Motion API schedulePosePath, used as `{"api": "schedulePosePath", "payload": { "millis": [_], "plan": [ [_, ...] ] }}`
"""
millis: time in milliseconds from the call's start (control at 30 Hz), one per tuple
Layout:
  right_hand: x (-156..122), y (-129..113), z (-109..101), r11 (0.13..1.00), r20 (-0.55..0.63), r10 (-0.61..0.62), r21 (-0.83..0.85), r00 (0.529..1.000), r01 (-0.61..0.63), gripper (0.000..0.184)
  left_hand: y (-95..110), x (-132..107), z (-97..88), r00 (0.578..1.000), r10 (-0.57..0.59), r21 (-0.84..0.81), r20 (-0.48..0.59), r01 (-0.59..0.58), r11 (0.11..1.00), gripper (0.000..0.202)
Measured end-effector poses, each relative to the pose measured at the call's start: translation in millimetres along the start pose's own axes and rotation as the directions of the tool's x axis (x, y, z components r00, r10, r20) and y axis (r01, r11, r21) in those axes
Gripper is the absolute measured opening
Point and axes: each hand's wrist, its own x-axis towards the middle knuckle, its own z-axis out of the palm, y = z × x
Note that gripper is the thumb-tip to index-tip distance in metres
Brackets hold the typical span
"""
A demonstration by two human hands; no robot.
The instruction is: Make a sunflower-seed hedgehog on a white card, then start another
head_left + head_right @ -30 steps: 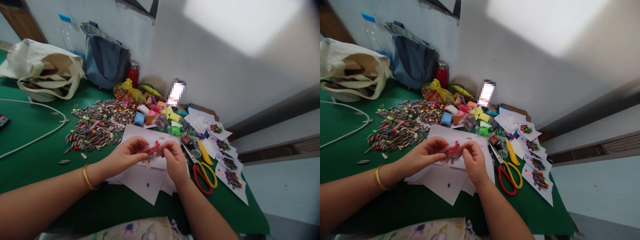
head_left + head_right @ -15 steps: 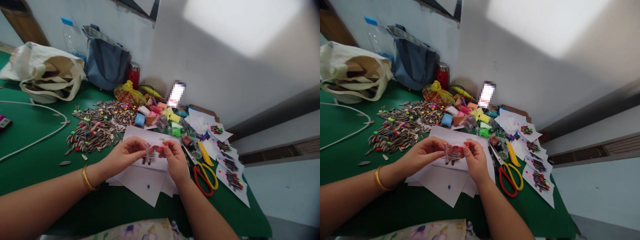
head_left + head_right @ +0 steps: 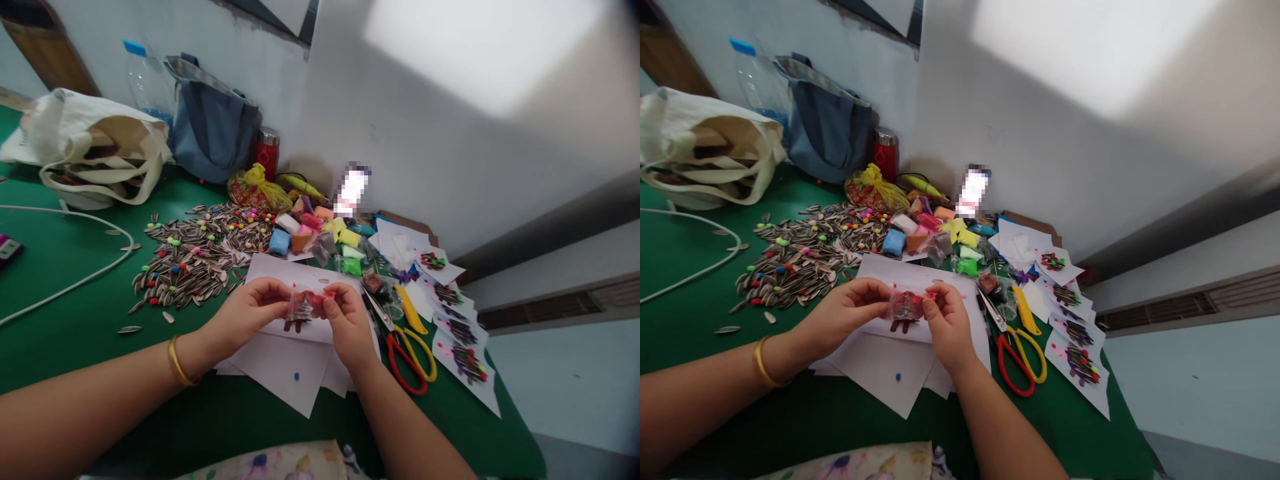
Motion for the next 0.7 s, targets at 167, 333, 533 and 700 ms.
{"api": "schedulePosePath", "payload": {
  "millis": [167, 333, 533, 700],
  "plan": [
    [-2.0, -3.5, 2.6, 1.0, 0.037, -0.005, 0.004, 0.999, 0.005, 0.022, -3.0, 0.6, -5.6, 0.997, -0.001, 0.128, -0.081, 0.012, 0.992, 0.016],
    [-2.0, -3.8, 2.0, 1.0, 0.044, -0.014, 0.009, 0.999, 0.014, 0.022, -0.8, 0.4, -7.4, 0.999, 0.044, 0.231, -0.019, -0.038, 0.972, 0.017],
    [-2.3, -6.4, 3.6, 1.0, 0.097, 0.015, 0.024, 0.995, -0.017, 0.023, 6.6, -0.7, -2.6, 0.989, 0.126, 0.197, 0.082, -0.14, 0.97, 0.018],
    [-4.2, -8.3, 6.7, 0.998, 0.129, 0.06, 0.024, 0.99, -0.064, 0.024, 5.5, 0.5, -0.7, 0.987, 0.056, 0.087, 0.148, -0.07, 0.994, 0.014]
  ]
}}
